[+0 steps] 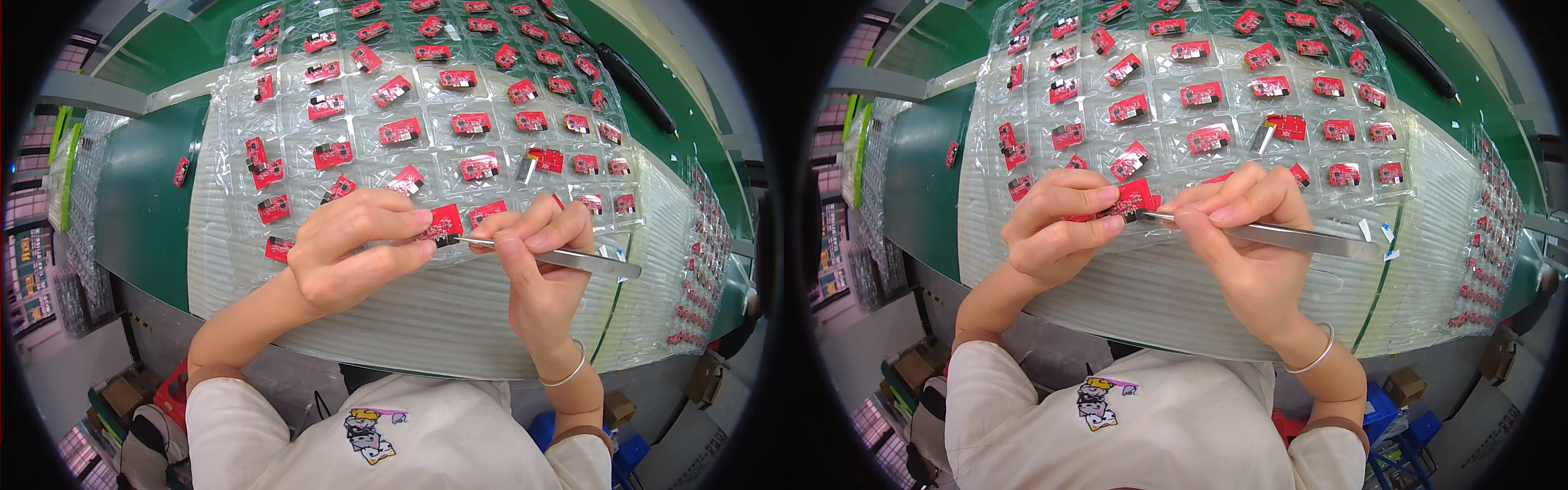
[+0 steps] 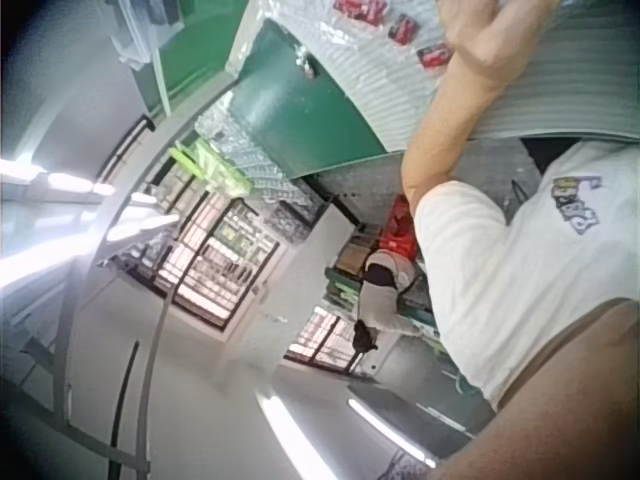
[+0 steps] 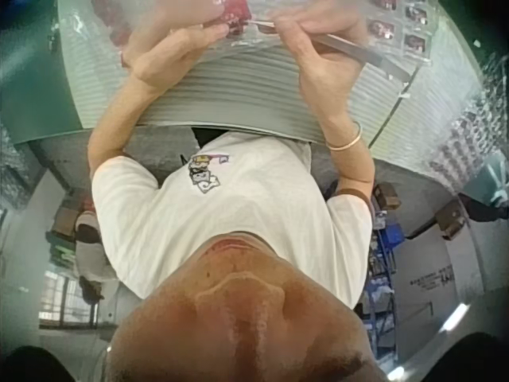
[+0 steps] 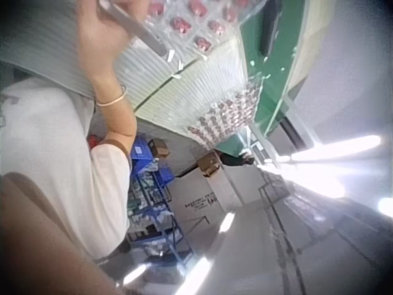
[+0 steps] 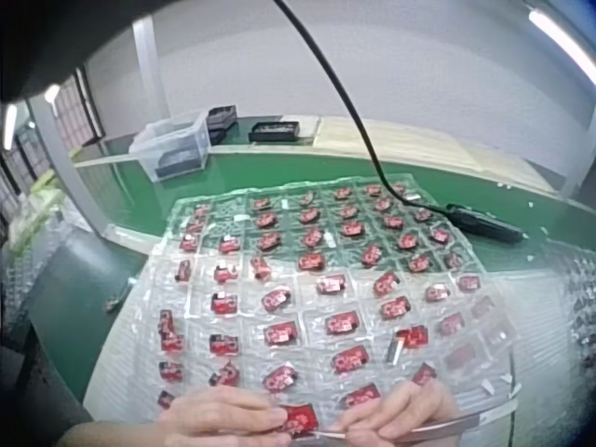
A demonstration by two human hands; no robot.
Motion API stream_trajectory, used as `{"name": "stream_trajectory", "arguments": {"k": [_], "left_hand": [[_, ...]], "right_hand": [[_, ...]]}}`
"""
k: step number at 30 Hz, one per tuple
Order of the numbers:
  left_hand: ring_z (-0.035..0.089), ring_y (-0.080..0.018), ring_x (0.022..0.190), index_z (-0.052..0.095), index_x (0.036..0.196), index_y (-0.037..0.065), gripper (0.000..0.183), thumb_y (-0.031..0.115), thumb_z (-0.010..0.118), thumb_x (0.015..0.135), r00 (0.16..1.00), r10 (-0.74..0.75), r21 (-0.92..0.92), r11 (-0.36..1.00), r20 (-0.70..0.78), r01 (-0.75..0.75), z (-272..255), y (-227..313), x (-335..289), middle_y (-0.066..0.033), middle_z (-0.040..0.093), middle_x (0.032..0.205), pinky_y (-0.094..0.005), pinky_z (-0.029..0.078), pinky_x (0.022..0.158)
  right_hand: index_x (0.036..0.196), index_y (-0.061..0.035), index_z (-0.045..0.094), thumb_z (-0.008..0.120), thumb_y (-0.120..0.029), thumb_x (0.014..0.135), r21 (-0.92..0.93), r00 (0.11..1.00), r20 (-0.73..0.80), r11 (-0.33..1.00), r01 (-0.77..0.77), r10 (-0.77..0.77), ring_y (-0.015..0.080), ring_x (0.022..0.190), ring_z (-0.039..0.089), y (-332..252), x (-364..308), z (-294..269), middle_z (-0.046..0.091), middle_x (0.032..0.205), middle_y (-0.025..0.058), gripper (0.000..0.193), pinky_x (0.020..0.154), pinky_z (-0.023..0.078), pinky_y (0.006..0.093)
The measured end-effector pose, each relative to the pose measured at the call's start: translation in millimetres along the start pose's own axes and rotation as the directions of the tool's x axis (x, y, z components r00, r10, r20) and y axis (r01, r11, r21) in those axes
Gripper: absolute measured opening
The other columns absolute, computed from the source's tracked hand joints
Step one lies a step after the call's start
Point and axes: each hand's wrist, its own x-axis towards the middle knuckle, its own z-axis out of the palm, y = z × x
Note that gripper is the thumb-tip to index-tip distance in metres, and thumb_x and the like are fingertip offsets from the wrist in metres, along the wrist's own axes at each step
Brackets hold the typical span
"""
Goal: The person uses tweezers to pick up small black components and place them onto red circuit boards arranged on a green workbench. The person handles the components one at a time, carefully positioning them on the boards. Another person is visible in the background working at a separate station.
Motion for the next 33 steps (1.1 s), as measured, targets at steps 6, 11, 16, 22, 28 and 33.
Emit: {"name": "stream_trajectory", "arguments": {"k": [6,11,16,22,28,33], "left_hand": [[0.059,-0.0234,0.066,0.060,0.070,-0.001,0.017,-0.002,0.068,0.056,0.999,0.025,0.023,0.999,-0.045,-0.024,3.0,-1.4,2.0,-0.0115,0.057,0.078,-0.0287,0.050,0.051],[0.059,-0.0220,0.064,0.060,0.068,-0.001,0.015,0.001,0.068,0.055,0.997,0.020,0.044,0.999,-0.074,-0.017,4.4,-0.6,2.0,-0.0100,0.057,0.074,-0.0283,0.050,0.051],[0.059,-0.0218,0.063,0.060,0.068,0.000,0.015,0.000,0.068,0.056,0.996,-0.029,0.000,1.000,-0.086,0.030,6.3,-1.2,0.6,-0.0098,0.057,0.073,-0.0278,0.050,0.051],[0.059,-0.0205,0.062,0.062,0.071,0.002,0.016,-0.003,0.066,0.056,0.991,-0.097,-0.045,0.995,-0.094,0.093,8.2,0.2,1.3,-0.0098,0.057,0.072,-0.0278,0.050,0.051],[0.057,-0.0158,0.062,0.065,0.080,0.003,0.025,-0.004,0.068,0.056,0.989,-0.145,0.046,0.988,-0.011,0.145,6.1,3.8,3.9,-0.0063,0.054,0.071,-0.0272,0.051,0.058],[0.053,-0.0137,0.061,0.065,0.083,0.004,0.026,-0.002,0.071,0.059,0.951,-0.310,-0.072,0.948,0.001,0.309,5.9,7.8,6.2,-0.0047,0.054,0.071,-0.0251,0.045,0.054]], "right_hand": [[0.080,-0.0044,0.040,0.055,0.015,0.073,-0.043,1.000,-0.006,0.999,0.008,-0.008,0.0246,0.078,0.061,-0.4,-0.6,0.7,0.050,0.076,0.0088,0.026,0.069,0.051,0.0318],[0.079,-0.0048,0.040,0.057,0.016,0.071,-0.101,0.999,0.017,0.994,0.043,-0.042,0.0247,0.078,0.061,0.5,-0.9,0.7,0.050,0.076,0.0085,0.028,0.069,0.051,0.0316],[0.079,-0.0050,0.041,0.058,0.016,0.070,-0.122,0.999,0.005,0.991,0.049,-0.049,0.0246,0.079,0.061,0.9,-1.7,1.3,0.050,0.077,0.0082,0.028,0.070,0.050,0.0314],[0.079,-0.0050,0.041,0.058,0.016,0.070,-0.126,0.999,0.010,0.991,0.043,-0.042,0.0238,0.080,0.061,1.0,-1.4,0.7,0.050,0.078,0.0078,0.028,0.070,0.050,0.0310],[0.080,-0.0043,0.041,0.058,0.014,0.071,-0.147,0.999,0.012,0.988,0.051,-0.050,0.0237,0.080,0.061,0.9,0.9,-0.3,0.049,0.079,0.0079,0.027,0.071,0.049,0.0315],[0.082,-0.0036,0.039,0.056,0.012,0.074,-0.049,0.994,-0.099,0.998,0.043,-0.048,0.0262,0.081,0.060,-1.1,2.8,-3.4,0.049,0.079,0.0084,0.025,0.070,0.049,0.0326]]}}
